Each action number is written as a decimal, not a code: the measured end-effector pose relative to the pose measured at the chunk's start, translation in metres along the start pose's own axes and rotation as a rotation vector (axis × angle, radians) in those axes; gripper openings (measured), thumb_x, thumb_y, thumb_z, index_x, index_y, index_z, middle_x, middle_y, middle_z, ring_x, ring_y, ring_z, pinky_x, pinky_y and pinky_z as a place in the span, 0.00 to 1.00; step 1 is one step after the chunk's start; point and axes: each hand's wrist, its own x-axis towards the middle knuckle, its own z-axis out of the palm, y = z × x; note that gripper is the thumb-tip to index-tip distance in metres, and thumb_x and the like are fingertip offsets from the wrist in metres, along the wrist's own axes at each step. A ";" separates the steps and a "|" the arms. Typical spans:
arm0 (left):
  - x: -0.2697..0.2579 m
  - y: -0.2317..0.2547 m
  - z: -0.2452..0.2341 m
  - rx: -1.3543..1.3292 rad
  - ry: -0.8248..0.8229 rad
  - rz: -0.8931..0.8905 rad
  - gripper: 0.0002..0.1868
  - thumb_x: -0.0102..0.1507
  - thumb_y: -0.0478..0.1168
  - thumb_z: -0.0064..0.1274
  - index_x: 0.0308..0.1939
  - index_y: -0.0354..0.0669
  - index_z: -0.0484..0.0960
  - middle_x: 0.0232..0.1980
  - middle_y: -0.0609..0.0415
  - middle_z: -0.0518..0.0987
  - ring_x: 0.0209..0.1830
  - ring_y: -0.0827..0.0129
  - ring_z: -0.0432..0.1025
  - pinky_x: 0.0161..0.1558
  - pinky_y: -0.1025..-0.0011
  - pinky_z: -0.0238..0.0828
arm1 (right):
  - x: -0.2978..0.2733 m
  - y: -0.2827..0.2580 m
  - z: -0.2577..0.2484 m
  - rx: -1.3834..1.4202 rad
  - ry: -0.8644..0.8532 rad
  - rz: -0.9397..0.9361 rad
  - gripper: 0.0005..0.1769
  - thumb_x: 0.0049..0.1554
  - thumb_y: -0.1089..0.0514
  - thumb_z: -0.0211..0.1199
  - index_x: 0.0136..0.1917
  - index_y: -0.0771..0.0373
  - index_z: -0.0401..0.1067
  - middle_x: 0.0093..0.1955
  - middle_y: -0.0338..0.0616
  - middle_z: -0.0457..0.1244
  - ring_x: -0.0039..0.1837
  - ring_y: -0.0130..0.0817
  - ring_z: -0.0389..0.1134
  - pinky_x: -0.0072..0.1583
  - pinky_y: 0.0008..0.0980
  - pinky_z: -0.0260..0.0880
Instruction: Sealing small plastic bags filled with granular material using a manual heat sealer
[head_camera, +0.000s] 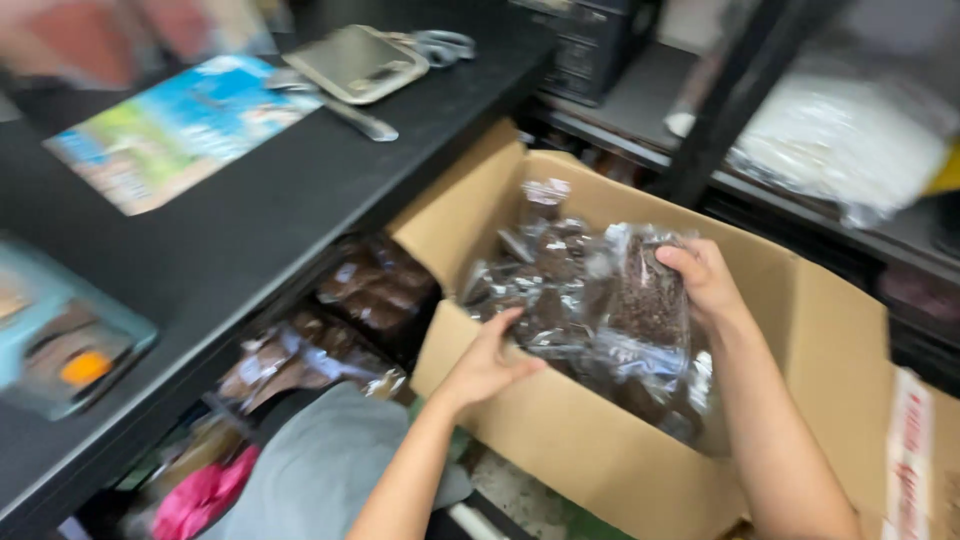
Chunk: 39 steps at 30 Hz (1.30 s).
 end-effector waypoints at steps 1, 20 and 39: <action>-0.013 0.016 -0.008 0.008 0.032 -0.003 0.50 0.54 0.47 0.69 0.73 0.29 0.62 0.71 0.21 0.64 0.76 0.33 0.55 0.76 0.46 0.49 | -0.007 -0.020 0.035 0.009 -0.031 -0.008 0.12 0.56 0.53 0.67 0.42 0.64 0.75 0.34 0.41 0.65 0.37 0.30 0.67 0.40 0.30 0.71; -0.397 0.080 -0.368 1.338 0.942 -0.666 0.39 0.55 0.60 0.65 0.68 0.72 0.64 0.59 0.56 0.69 0.59 0.49 0.68 0.57 0.43 0.63 | -0.259 -0.197 0.510 0.174 -1.028 -0.978 0.38 0.44 0.47 0.77 0.66 0.60 0.72 0.65 0.50 0.61 0.72 0.50 0.61 0.73 0.47 0.58; -0.440 0.067 -0.184 -0.271 1.148 0.189 0.27 0.60 0.33 0.64 0.64 0.41 0.80 0.62 0.52 0.79 0.57 0.70 0.73 0.58 0.66 0.75 | -0.187 0.002 0.397 -0.507 -0.568 -0.608 0.58 0.51 0.40 0.71 0.83 0.64 0.49 0.74 0.77 0.50 0.77 0.73 0.49 0.75 0.68 0.45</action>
